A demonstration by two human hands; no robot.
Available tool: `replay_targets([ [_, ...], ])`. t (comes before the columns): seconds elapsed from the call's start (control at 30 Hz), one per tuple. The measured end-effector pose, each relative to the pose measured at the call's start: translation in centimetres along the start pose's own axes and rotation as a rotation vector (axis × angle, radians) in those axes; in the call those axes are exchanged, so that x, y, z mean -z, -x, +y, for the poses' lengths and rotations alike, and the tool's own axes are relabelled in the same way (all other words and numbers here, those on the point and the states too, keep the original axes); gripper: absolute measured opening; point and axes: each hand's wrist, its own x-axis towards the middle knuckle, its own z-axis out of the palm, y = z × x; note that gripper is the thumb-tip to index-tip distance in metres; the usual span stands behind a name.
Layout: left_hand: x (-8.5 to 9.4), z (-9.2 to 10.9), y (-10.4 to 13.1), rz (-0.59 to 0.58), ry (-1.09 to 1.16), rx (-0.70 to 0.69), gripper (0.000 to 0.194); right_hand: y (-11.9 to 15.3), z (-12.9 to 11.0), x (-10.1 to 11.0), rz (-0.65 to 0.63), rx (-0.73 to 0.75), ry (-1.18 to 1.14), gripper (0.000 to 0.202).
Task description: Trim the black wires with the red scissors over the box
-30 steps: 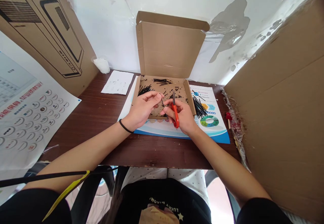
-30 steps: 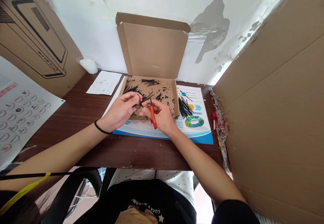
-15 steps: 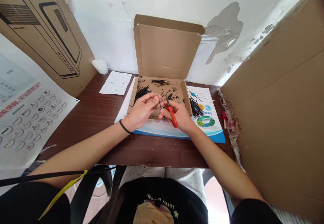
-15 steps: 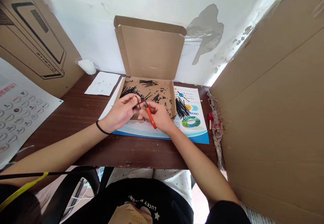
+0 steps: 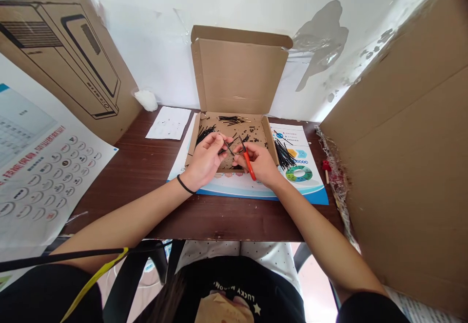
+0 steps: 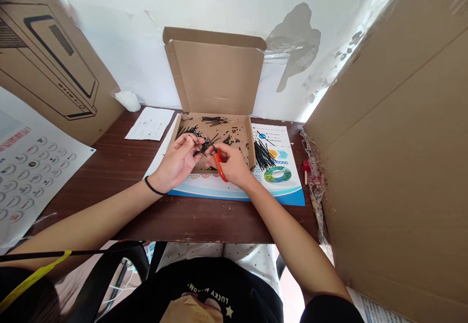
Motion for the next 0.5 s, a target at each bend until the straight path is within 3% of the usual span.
replay_targets([
  [0.17, 0.6, 0.6, -0.4, -0.013, -0.242, -0.189, 0.034, -0.3, 0.6, 0.8, 0.242, 0.010, 0.108, 0.036],
  [0.3, 1.0, 0.7, -0.4, -0.064, -0.598, -0.351, 0.037, 0.1, 0.8, 1.1, 0.262, 0.068, 0.269, 0.036],
  [0.5, 1.2, 0.2, -0.5, -0.135, -0.684, -0.359, 0.037, 1.2, -0.6, 0.7, 0.327, 0.282, 0.719, 0.037],
])
